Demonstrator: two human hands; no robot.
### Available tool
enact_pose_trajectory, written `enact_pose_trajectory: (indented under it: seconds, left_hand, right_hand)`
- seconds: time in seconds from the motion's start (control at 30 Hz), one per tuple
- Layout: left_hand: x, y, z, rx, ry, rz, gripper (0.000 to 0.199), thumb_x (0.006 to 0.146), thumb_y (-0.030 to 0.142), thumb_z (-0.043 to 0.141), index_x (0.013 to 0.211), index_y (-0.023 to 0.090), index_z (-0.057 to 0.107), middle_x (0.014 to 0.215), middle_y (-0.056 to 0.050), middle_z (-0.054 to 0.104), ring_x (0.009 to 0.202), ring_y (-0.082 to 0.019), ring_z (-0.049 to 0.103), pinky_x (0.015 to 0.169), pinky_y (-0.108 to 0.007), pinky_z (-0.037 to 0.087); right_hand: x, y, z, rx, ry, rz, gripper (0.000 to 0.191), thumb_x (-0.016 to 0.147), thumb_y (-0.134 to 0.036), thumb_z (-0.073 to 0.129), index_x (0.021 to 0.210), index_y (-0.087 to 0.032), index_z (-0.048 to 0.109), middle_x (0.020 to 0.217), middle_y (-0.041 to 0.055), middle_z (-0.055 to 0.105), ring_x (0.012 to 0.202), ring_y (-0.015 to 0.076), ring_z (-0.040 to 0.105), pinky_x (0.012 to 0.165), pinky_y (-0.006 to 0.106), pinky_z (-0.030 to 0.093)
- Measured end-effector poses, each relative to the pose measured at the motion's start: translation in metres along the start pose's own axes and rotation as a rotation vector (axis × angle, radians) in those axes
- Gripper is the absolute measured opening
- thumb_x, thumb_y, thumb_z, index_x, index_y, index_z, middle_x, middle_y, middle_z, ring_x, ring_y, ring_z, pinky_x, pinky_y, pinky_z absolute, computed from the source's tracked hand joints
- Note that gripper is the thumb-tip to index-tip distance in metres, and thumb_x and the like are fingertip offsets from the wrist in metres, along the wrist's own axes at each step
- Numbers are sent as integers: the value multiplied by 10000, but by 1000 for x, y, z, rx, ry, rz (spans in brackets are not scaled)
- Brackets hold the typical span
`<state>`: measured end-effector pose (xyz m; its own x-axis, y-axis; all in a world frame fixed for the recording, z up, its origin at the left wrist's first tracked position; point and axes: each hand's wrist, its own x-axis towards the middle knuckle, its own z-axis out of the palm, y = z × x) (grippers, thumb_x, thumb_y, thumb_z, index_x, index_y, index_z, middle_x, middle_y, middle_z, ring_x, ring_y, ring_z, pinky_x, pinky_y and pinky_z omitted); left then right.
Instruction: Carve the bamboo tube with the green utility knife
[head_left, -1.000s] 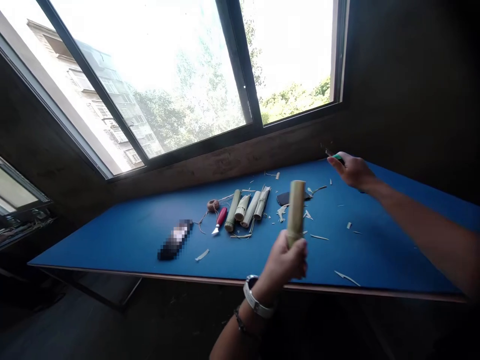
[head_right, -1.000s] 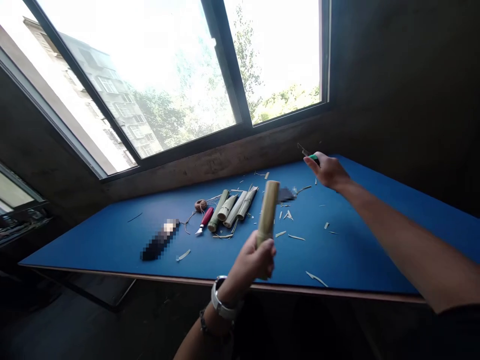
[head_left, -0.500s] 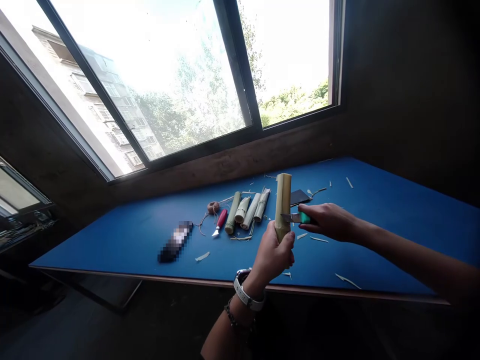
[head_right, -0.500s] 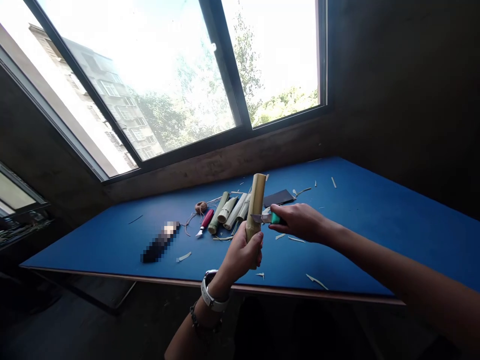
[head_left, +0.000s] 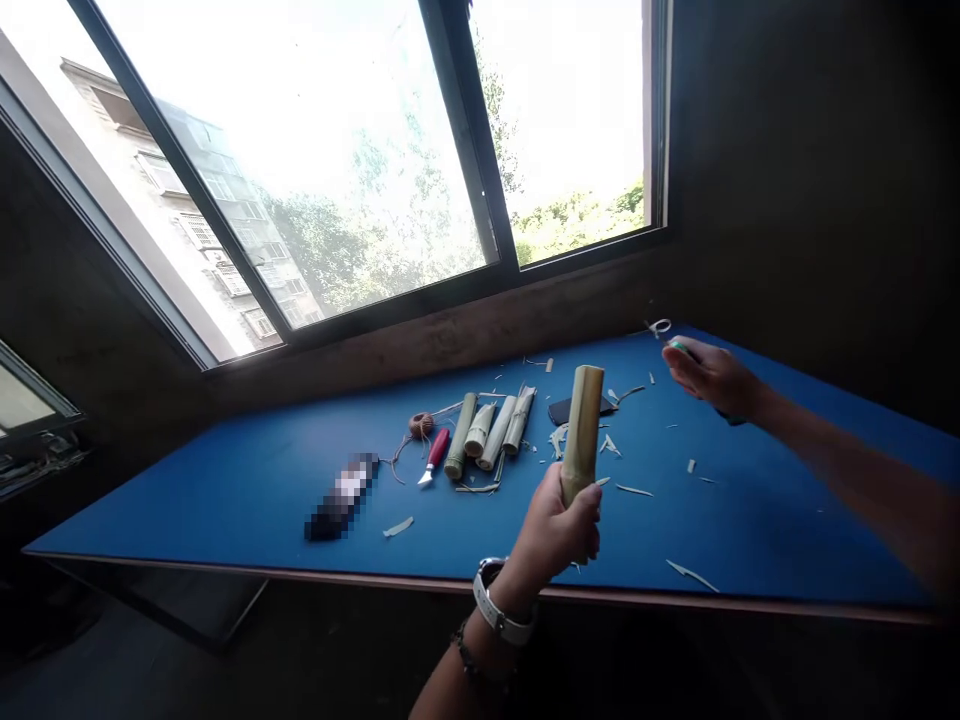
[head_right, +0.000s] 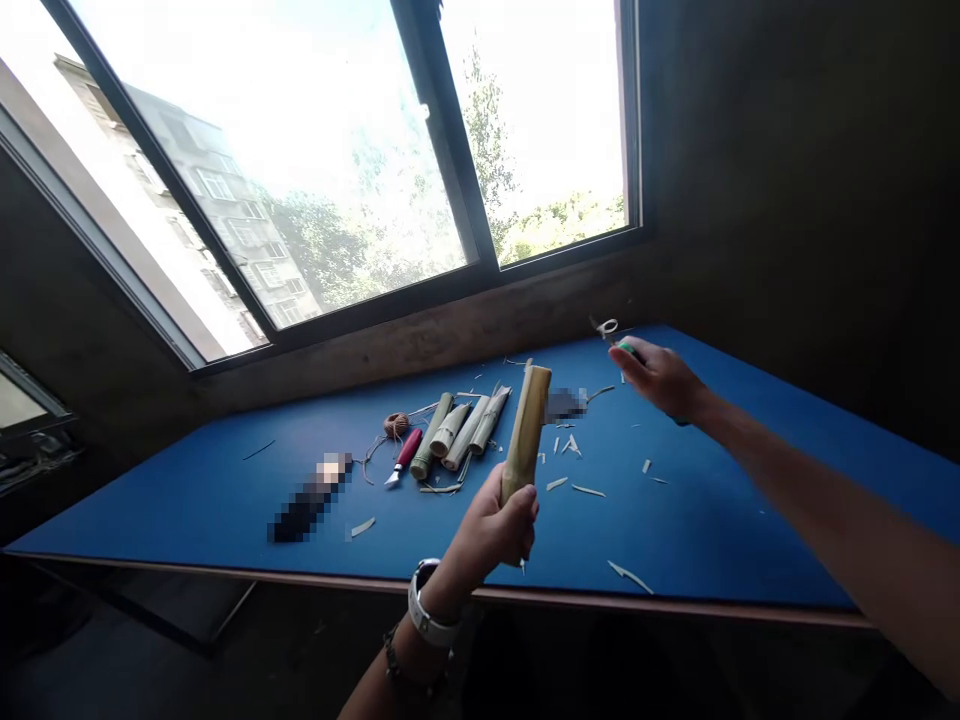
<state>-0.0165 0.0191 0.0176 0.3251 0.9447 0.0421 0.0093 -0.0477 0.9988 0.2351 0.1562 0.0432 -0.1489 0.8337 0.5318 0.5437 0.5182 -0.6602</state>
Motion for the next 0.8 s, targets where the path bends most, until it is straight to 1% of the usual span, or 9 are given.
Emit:
enact_pose_trajectory:
  seconds: [0.1, 0.17, 0.23, 0.3, 0.4, 0.47, 0.5, 0.6, 0.8]
  left_hand:
    - [6, 6, -13, -26, 8, 4, 371, 762, 499, 543, 859, 188, 365, 649, 66, 463, 379, -39, 435, 347, -158, 354]
    - [9, 11, -21, -73, -30, 6, 382, 772, 522, 524, 884, 185, 385, 652, 58, 478, 381, -42, 434, 350, -163, 351]
    - [13, 15, -29, -142, -82, 26, 403, 783, 540, 501, 937, 177, 416, 653, 51, 487, 388, -46, 436, 372, -171, 350]
    - [18, 18, -38, -214, -101, 86, 422, 788, 537, 503, 990, 171, 444, 661, 40, 493, 434, -56, 469, 438, -186, 381]
    - [29, 21, -50, -281, -102, 172, 429, 773, 492, 563, 1039, 166, 486, 769, -5, 536, 637, -99, 557, 643, -243, 453]
    - [38, 23, -54, -256, -114, 177, 437, 745, 471, 609, 1041, 162, 524, 859, -39, 553, 774, -136, 573, 765, -290, 453]
    - [43, 23, -55, -225, -120, 177, 435, 732, 463, 627, 1036, 162, 543, 884, -48, 557, 813, -150, 573, 799, -307, 447]
    - [58, 24, -54, -146, -133, 210, 397, 728, 430, 641, 1018, 166, 577, 903, -56, 565, 852, -168, 580, 823, -321, 444]
    - [80, 33, -44, -75, -143, 244, 391, 753, 400, 621, 1051, 157, 553, 927, -62, 583, 915, -194, 596, 825, -332, 459]
  right_hand:
    - [-20, -29, 12, 62, -244, -106, 475, 797, -667, 335, 723, -205, 417, 518, -41, 380, 420, 83, 318, 397, 237, 268]
    - [-26, -39, 20, 68, -328, -174, 477, 788, -657, 366, 780, -190, 462, 534, -38, 400, 427, 87, 322, 392, 237, 270]
    - [-24, -35, 25, 92, -317, -166, 453, 793, -638, 378, 776, -194, 463, 544, -33, 411, 436, 91, 329, 397, 241, 277]
    - [-20, -18, 29, 168, -256, -80, 425, 816, -616, 359, 717, -208, 423, 536, -31, 396, 436, 93, 332, 409, 249, 292]
    - [-14, 14, 34, 345, -204, 74, 405, 854, -579, 312, 679, -221, 382, 534, -22, 375, 437, 100, 349, 430, 267, 317]
    - [-15, 28, 37, 425, -215, 139, 400, 858, -572, 311, 681, -222, 388, 547, -15, 375, 440, 104, 357, 429, 274, 320]
    - [-16, 33, 39, 442, -225, 159, 400, 854, -575, 319, 680, -222, 388, 547, -15, 372, 438, 104, 354, 423, 275, 317]
    - [-23, 34, 45, 443, -253, 172, 398, 849, -579, 331, 682, -221, 386, 544, -21, 366, 437, 101, 344, 426, 275, 318]
    - [-30, 21, 50, 347, -333, 195, 395, 828, -595, 370, 713, -219, 409, 528, -25, 391, 457, 105, 343, 449, 271, 325]
